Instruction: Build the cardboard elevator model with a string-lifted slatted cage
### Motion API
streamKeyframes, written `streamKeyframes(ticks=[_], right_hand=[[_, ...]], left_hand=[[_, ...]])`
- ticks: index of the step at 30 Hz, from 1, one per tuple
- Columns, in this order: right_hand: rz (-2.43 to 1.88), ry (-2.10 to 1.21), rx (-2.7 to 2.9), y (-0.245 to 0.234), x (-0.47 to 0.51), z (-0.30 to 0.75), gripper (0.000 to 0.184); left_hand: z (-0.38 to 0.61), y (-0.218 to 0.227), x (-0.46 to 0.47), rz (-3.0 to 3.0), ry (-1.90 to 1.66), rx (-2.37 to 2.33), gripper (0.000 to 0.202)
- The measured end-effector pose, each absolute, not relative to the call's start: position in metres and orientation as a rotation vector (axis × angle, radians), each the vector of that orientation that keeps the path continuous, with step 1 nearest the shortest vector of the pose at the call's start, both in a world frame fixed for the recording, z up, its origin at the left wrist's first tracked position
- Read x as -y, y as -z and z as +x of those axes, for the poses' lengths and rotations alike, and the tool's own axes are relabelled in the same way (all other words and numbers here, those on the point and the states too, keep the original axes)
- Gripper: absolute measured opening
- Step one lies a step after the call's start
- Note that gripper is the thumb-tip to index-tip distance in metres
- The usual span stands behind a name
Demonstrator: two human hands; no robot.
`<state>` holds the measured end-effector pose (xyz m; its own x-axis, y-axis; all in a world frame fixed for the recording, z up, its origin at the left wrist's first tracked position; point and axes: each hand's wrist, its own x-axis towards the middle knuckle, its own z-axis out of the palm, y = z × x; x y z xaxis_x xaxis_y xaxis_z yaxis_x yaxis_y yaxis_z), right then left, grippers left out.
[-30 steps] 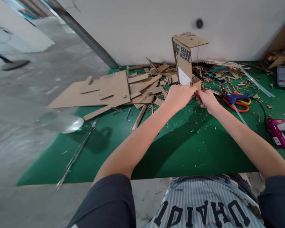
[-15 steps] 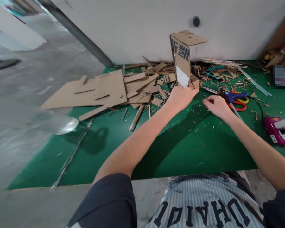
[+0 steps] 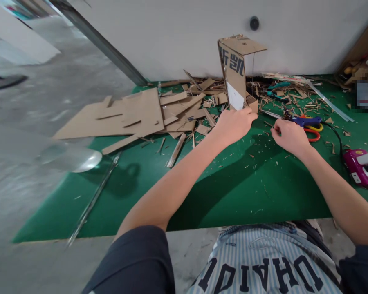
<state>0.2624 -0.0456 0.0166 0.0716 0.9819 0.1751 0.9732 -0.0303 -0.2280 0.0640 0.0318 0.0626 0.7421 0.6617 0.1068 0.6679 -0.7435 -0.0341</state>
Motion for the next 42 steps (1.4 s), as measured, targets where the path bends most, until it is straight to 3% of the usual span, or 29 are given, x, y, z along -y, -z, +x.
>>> streamKeyframes(ticks=[3, 11, 16, 19, 24, 34, 36, 39, 42], right_hand=[[-2.062, -0.063, 1.948, -0.014, 0.045, 0.262, 0.014], [-1.694, -0.201, 2.162, 0.001, 0.04, 0.266, 0.016], [-1.527, -0.309, 2.208, 0.003, 0.041, 0.264, 0.012], [-1.486, -0.37, 2.149, 0.0, 0.042, 0.261, 0.01], [-1.457, -0.319, 2.097, -0.002, 0.044, 0.258, 0.023], [-1.631, -0.273, 2.002, -0.008, 0.041, 0.248, 0.052], [-1.659, -0.25, 1.92, -0.012, 0.035, 0.246, 0.05], [-1.593, -0.317, 1.865, -0.019, 0.021, 0.24, 0.033], [-1.59, -0.652, 1.698, -0.024, 0.004, 0.23, 0.017]], left_hand=[[0.059, -0.062, -0.034, -3.06, 0.406, 1.185, 0.037], [0.059, -0.033, -0.031, -3.105, 1.613, 1.859, 0.011], [0.064, -0.017, -0.024, -2.942, 1.941, 2.173, 0.029], [0.066, -0.013, -0.022, -2.905, 2.018, 2.372, 0.03], [0.068, -0.011, -0.019, -2.989, 2.08, 2.528, 0.015], [0.069, -0.003, -0.025, -2.962, 2.099, 2.665, 0.008], [0.069, -0.003, -0.026, -2.969, 2.093, 2.662, 0.009], [0.068, -0.004, -0.027, -2.963, 2.116, 2.649, 0.01], [0.067, -0.006, -0.027, -2.988, 2.134, 2.602, 0.012]])
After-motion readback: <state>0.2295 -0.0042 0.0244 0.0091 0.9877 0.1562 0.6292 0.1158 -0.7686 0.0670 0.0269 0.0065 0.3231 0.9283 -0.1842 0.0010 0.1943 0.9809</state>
